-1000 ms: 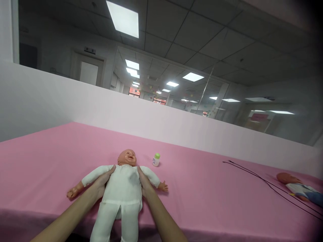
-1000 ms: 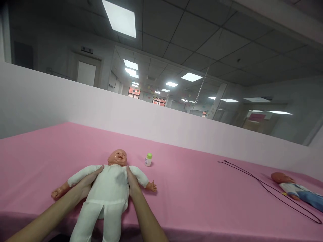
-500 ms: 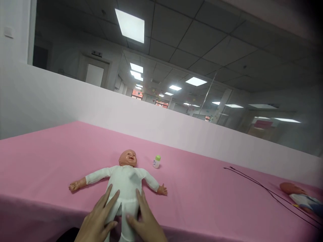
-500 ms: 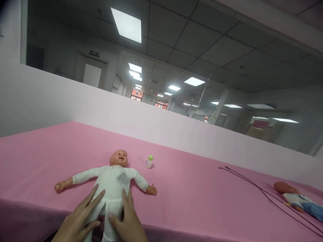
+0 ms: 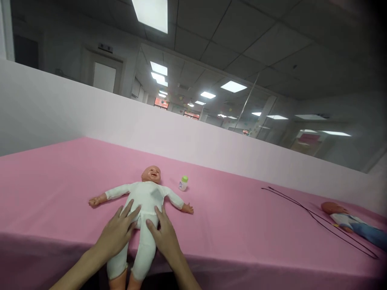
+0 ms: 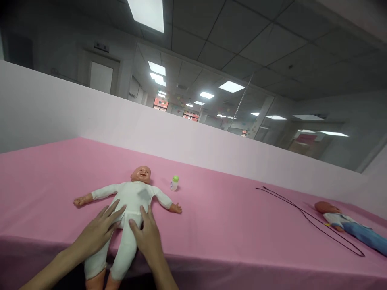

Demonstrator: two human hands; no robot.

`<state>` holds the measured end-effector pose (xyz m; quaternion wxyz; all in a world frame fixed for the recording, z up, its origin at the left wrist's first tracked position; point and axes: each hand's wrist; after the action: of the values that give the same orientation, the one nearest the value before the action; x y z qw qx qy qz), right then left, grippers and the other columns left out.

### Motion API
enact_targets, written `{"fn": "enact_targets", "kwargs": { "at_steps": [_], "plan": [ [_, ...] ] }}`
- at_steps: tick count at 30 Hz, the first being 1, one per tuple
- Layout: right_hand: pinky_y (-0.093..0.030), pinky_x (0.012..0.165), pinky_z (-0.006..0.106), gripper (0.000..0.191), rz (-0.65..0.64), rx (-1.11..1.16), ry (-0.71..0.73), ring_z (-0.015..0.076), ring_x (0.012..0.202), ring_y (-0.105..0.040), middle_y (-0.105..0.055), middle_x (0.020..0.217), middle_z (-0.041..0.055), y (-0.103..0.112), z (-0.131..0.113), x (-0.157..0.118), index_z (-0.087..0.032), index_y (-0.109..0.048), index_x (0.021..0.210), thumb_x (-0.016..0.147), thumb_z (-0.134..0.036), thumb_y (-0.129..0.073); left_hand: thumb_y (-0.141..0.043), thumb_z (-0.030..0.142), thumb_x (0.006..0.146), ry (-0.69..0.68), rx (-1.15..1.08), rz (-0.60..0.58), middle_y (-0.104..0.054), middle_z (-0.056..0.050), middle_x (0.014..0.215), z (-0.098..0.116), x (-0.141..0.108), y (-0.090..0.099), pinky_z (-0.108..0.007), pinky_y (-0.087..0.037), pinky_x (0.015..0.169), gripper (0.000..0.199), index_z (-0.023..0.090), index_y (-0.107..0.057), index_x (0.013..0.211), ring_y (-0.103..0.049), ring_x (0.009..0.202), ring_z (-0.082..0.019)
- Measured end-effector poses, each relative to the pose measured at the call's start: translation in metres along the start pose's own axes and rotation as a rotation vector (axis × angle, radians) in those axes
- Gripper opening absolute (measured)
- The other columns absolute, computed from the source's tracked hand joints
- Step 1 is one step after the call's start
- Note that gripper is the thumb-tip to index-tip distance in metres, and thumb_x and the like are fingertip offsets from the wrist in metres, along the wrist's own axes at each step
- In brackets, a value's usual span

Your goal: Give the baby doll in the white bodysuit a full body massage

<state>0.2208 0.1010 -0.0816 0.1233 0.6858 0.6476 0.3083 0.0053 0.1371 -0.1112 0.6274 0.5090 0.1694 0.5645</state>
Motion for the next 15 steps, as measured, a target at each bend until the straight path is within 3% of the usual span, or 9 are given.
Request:
{"fn": "enact_targets", "kwargs": {
  "at_steps": [3,8,12,15],
  "plan": [
    [-0.036,0.124,0.051,0.063,0.042,-0.051,0.035,0.0352,0.156,-0.037,-0.031,0.172,0.0070,-0.004,0.001,-0.006,-0.029,-0.051,0.157,0.101,-0.055,-0.058,-0.043,0.013,0.092,-0.076,0.045,-0.013,-0.033,-0.007,0.172,-0.004,0.000,0.004,-0.053,-0.025,0.130,0.071,0.025,-0.045,0.162,-0.023,0.161,-0.029],
    [-0.038,0.121,0.056,0.064,0.033,-0.137,0.027,0.0379,0.155,-0.038,-0.026,0.174,0.0074,-0.007,-0.005,-0.013,-0.031,-0.044,0.161,0.103,-0.055,-0.053,-0.041,0.003,0.084,-0.088,0.064,-0.103,-0.039,-0.013,0.169,-0.001,0.007,0.022,-0.055,-0.027,0.128,0.076,0.018,-0.049,0.159,-0.022,0.161,-0.032],
    [-0.035,0.123,0.057,0.067,0.026,-0.080,0.022,0.0375,0.156,-0.036,-0.029,0.174,0.0089,-0.008,-0.002,-0.013,-0.030,-0.046,0.160,0.100,-0.059,-0.057,-0.050,0.012,0.089,-0.056,0.104,-0.027,-0.053,-0.016,0.159,0.030,0.023,0.049,-0.065,-0.031,0.122,0.047,0.019,-0.074,0.129,-0.029,0.157,-0.046],
    [-0.036,0.123,0.052,0.072,0.082,0.091,0.019,0.0346,0.153,-0.043,-0.042,0.167,0.0116,-0.010,0.007,-0.007,-0.025,-0.052,0.155,0.094,-0.062,-0.064,-0.056,0.025,0.094,-0.088,-0.076,0.016,-0.059,-0.013,0.155,0.067,0.047,0.060,-0.059,-0.032,0.123,0.038,0.021,-0.073,0.128,-0.041,0.151,-0.041]
  ]
}}
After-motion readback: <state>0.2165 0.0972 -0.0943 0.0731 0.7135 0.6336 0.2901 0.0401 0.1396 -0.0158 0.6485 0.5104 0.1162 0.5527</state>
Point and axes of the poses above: each hand's wrist, its own x-axis towards the middle knuckle, its own y-axis out of the back of the hand, z = x × y
